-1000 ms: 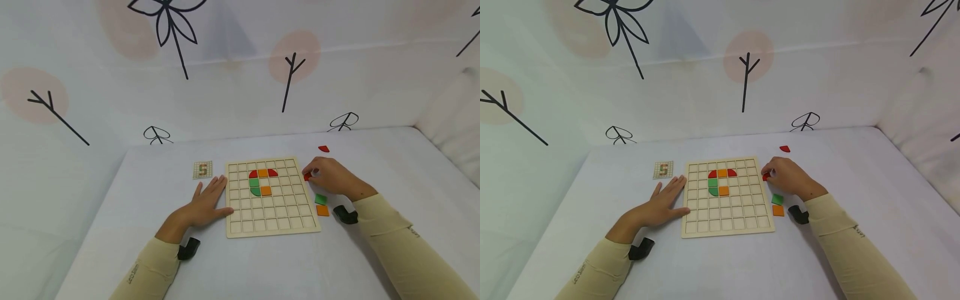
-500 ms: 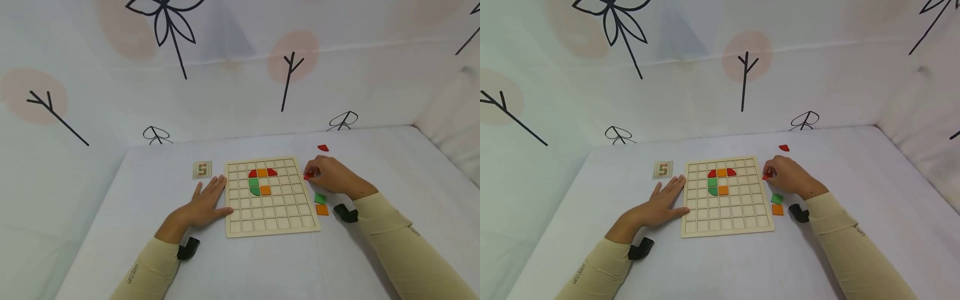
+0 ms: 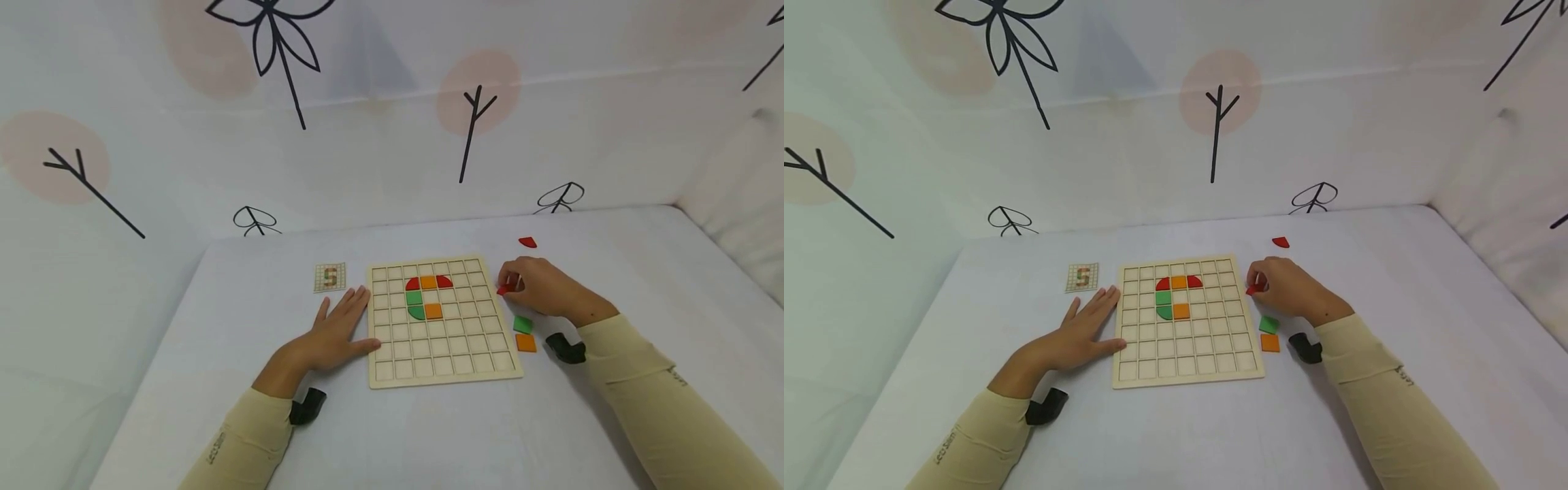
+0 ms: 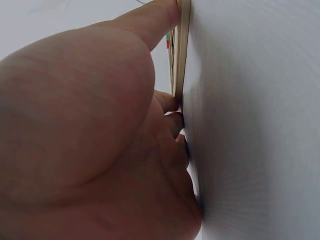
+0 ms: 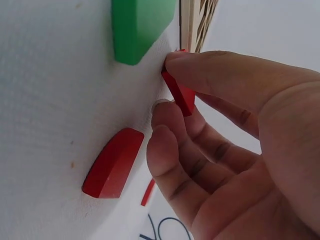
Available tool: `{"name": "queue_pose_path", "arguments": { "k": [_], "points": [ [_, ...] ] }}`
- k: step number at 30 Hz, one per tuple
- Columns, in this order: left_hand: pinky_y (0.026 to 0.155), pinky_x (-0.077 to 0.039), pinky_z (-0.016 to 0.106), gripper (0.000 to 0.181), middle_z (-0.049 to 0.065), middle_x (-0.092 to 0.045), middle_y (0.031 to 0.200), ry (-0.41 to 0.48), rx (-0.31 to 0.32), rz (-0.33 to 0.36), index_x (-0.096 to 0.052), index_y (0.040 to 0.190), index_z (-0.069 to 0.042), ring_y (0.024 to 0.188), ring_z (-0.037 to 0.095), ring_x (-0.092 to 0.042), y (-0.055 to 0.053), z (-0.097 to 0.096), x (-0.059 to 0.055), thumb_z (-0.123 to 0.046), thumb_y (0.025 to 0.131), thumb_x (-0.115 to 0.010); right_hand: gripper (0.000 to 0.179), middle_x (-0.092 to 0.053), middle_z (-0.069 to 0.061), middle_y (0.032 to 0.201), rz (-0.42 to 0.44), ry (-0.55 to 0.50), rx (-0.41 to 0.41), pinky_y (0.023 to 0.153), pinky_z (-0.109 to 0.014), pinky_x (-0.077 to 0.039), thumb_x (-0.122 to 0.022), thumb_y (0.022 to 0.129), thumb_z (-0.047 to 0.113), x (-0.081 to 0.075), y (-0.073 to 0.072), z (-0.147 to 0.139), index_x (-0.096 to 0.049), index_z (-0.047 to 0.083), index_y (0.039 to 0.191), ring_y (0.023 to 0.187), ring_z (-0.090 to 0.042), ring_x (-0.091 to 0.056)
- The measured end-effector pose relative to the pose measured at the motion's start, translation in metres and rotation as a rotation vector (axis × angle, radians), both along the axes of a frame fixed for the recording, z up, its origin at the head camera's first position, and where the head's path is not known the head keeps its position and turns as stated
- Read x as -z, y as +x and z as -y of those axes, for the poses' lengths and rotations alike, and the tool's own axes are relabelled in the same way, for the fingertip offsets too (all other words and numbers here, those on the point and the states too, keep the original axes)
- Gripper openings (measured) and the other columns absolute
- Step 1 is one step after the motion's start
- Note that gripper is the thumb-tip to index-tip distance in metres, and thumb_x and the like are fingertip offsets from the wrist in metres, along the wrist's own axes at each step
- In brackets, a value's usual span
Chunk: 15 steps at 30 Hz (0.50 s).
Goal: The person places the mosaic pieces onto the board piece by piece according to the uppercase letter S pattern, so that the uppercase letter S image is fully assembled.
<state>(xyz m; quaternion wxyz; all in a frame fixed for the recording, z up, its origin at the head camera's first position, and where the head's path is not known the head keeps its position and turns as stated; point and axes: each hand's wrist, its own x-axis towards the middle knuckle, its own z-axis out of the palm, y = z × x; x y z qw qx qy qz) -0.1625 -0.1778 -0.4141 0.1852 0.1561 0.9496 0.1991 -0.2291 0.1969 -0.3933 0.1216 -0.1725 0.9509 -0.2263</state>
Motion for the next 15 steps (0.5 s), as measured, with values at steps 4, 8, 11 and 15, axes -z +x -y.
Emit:
{"name": "queue_pose_path", "arguments": {
  "k": [4,8,11,15],
  "points": [
    [0.124,0.013,0.052,0.098,-0.004,0.000,0.170,-0.006,0.005,-0.002,-0.002,0.162,-0.019,0.157,0.016,0.006,-0.0009,0.0000,0.0012,-0.057,0.094,-0.060,0.013,-0.065,-0.007,0.093,0.009,0.000,-0.002,0.071,-0.031,-0.053,-0.071,0.087,0.003,-0.0005,0.0004,-0.0005,-0.069,0.009,0.099,0.085,-0.022,-0.057],
    [0.124,0.013,0.052,0.098,-0.004,0.000,0.170,-0.002,0.004,-0.007,-0.002,0.162,-0.018,0.157,0.016,0.006,-0.0010,0.0005,0.0003,-0.057,0.094,-0.060,0.012,-0.064,-0.006,0.089,0.008,0.000,-0.011,0.068,-0.029,-0.051,-0.071,0.088,0.003,-0.0012,-0.0005,-0.0012,-0.068,0.010,0.096,0.083,-0.022,-0.056],
    [0.124,0.013,0.052,0.098,-0.004,0.001,0.170,-0.003,0.004,-0.005,-0.002,0.162,-0.018,0.157,0.017,0.006,-0.0009,0.0004,-0.0009,-0.057,0.094,-0.060,0.011,-0.064,-0.006,0.087,0.020,0.011,-0.019,0.068,-0.030,-0.051,-0.069,0.089,0.004,-0.0011,-0.0018,-0.0018,-0.067,0.012,0.095,0.082,-0.022,-0.056],
    [0.124,0.013,0.053,0.099,-0.004,0.000,0.170,-0.005,0.003,-0.001,-0.002,0.162,-0.018,0.158,0.017,0.006,-0.0011,-0.0003,-0.0005,-0.058,0.093,-0.061,0.009,-0.064,-0.005,0.088,0.034,0.022,-0.029,0.070,-0.030,-0.052,-0.069,0.090,0.006,0.0013,-0.0029,-0.0034,-0.067,0.013,0.096,0.082,-0.021,-0.056]
  ]
}}
